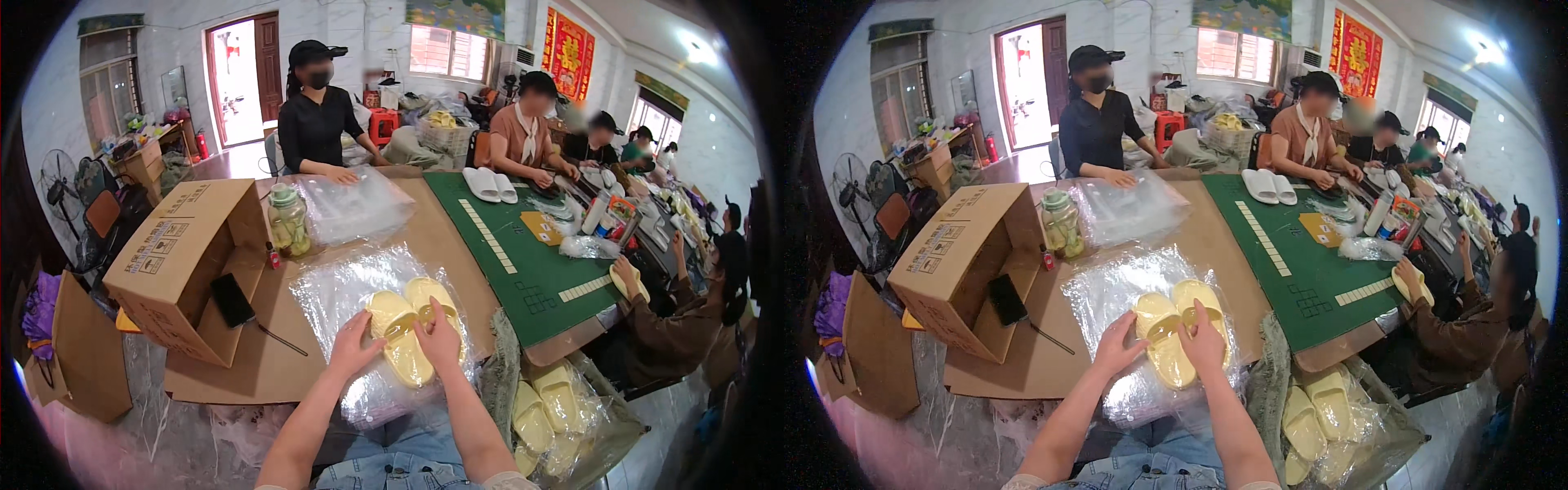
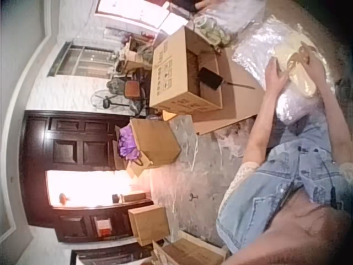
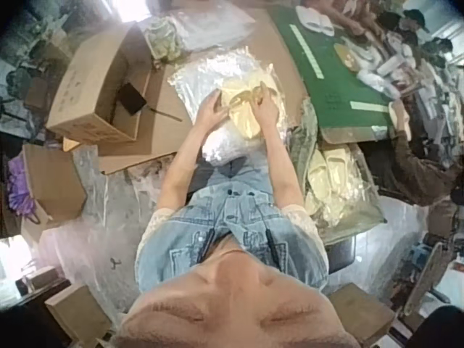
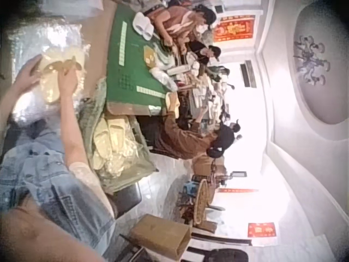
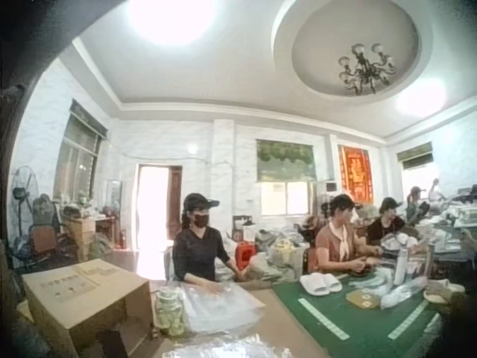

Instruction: The person wraps pairs of yellow and white plastic slippers in bubble wrap at a long assembly table. They pick up a pair, place it on a sheet of bubble wrap, fold the wrap around the slippers, and set the wrapped package aside. The process is repeated for multiple pairs throughout the clip.

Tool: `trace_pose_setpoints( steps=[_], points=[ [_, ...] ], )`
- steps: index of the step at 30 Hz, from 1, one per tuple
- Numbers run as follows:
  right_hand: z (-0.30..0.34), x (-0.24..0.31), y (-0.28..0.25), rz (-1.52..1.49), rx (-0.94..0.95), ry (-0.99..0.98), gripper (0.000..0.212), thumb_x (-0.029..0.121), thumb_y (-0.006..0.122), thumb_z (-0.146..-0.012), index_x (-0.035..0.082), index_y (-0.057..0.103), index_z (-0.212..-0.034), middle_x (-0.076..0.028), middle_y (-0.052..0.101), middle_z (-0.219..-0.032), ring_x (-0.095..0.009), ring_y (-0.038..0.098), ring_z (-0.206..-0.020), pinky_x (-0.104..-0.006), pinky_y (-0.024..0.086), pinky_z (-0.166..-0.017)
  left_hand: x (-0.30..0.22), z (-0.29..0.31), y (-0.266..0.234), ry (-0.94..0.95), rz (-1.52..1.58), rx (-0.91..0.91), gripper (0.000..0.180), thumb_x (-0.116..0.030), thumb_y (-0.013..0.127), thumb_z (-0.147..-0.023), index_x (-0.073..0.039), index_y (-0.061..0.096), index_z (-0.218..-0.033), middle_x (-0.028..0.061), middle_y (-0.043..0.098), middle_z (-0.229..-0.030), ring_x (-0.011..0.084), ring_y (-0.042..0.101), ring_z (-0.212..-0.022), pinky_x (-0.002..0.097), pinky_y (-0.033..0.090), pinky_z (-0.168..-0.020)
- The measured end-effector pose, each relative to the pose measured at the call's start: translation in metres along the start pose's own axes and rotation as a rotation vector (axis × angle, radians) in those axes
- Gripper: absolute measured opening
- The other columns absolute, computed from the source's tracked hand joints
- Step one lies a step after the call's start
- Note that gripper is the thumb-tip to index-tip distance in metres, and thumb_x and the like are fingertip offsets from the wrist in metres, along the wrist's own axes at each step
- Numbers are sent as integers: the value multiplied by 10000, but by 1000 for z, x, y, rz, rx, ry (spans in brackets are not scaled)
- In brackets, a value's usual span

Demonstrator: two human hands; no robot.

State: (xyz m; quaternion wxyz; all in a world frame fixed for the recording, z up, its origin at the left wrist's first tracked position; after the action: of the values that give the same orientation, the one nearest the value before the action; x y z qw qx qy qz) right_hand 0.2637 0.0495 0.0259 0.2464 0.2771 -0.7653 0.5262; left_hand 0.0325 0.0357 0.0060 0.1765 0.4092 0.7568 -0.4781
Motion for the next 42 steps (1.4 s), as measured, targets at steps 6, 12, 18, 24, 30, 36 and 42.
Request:
trace_pose_setpoints(
  steps=[6,12,18,24,30,36,42],
  points=[
    [1,-2,1,19,-14,-9,757,350,736,-889,205,386,-1545,-41,612,-710,-270,627,-617,-440,502,-594,0,-1,1,-14,-41,22,748,-353,809,-812,0,523,-1405,255,546,-1437,410,524,-1334,452,438,-1117],
    [0,0,-1,-8,-12,-9,743,329,741,-885,197,400,-1531,-43,608,-703,-270,627,-616,-440,501,-598,-3,-1,0,-26,-27,23,755,-342,814,-806,5,522,-1409,259,545,-1438,415,520,-1336,454,428,-1127],
    [1,3,-2,-13,2,-2,745,314,750,-882,183,409,-1531,-32,589,-703,-248,614,-619,-421,495,-602,-1,0,0,-22,-23,15,757,-348,813,-813,13,520,-1410,256,542,-1444,408,520,-1339,452,426,-1131],
    [1,0,-1,-19,-34,-37,741,314,749,-876,174,413,-1521,-48,600,-681,-278,621,-596,-437,499,-573,-2,0,0,-21,-22,19,755,-362,806,-821,13,519,-1410,255,541,-1444,405,515,-1345,453,415,-1139],
    [1,2,-2,6,3,-9,758,306,755,-885,175,395,-1540,-27,582,-710,-234,609,-625,-410,494,-600,2,0,2,-29,-39,26,751,-365,803,-825,7,519,-1411,254,540,-1444,405,506,-1351,457,408,-1141],
    [0,-5,2,-2,-25,-44,765,317,737,-887,176,377,-1547,-49,584,-679,-277,610,-603,-439,493,-584,0,0,2,-31,-37,32,743,-357,799,-828,2,519,-1416,252,537,-1449,402,499,-1359,458,402,-1146],
    [1,-3,2,-17,-19,-33,756,313,736,-888,175,384,-1543,-51,577,-676,-270,608,-610,-436,492,-588,-1,0,0,-39,-34,30,748,-352,804,-821,4,521,-1415,253,533,-1453,400,499,-1360,454,401,-1148]
  ],
)
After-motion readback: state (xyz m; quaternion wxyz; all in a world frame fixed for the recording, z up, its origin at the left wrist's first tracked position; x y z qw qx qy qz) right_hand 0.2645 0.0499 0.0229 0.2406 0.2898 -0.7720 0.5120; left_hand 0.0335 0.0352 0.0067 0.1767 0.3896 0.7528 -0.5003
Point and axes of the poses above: each hand's wrist, its own z-axis away from the middle knuckle, its own y-axis out of the palm, x = y × z, the point moved 1 cm from there along -z, towards the middle knuckle
